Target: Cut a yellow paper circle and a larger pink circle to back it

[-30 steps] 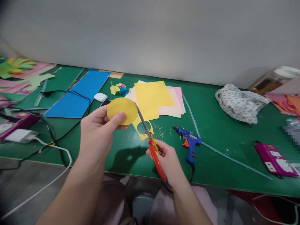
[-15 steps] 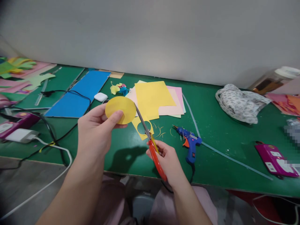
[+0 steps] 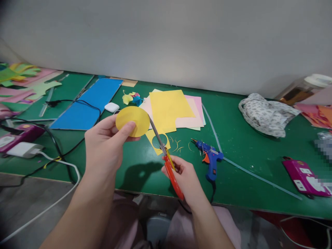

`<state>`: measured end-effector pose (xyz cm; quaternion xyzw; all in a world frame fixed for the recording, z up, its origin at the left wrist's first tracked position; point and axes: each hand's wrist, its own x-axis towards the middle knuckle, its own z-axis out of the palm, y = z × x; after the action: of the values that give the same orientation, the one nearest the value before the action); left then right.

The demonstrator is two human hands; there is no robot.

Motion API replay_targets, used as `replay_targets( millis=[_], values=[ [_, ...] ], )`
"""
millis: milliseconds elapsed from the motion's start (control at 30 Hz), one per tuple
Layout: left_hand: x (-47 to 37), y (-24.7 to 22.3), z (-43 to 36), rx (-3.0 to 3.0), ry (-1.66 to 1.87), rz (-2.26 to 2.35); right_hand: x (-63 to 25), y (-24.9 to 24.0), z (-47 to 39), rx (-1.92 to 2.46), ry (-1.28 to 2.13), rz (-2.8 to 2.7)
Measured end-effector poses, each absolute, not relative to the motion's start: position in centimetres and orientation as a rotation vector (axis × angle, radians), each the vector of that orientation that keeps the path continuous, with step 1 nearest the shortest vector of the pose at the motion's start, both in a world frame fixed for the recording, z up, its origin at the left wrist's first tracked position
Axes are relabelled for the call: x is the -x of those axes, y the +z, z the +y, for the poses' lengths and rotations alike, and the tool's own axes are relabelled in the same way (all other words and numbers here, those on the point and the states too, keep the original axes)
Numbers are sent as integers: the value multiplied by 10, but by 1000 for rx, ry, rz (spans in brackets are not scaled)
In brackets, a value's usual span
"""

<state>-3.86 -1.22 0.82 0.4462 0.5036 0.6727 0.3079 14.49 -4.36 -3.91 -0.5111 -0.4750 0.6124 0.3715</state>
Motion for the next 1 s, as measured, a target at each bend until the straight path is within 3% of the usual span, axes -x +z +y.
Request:
replay_targets(
  millis=[1000],
  values=[
    [34,14,-17,-1231,1729,1321,-145,-44,-46,1249,1584,-1169]
  ],
)
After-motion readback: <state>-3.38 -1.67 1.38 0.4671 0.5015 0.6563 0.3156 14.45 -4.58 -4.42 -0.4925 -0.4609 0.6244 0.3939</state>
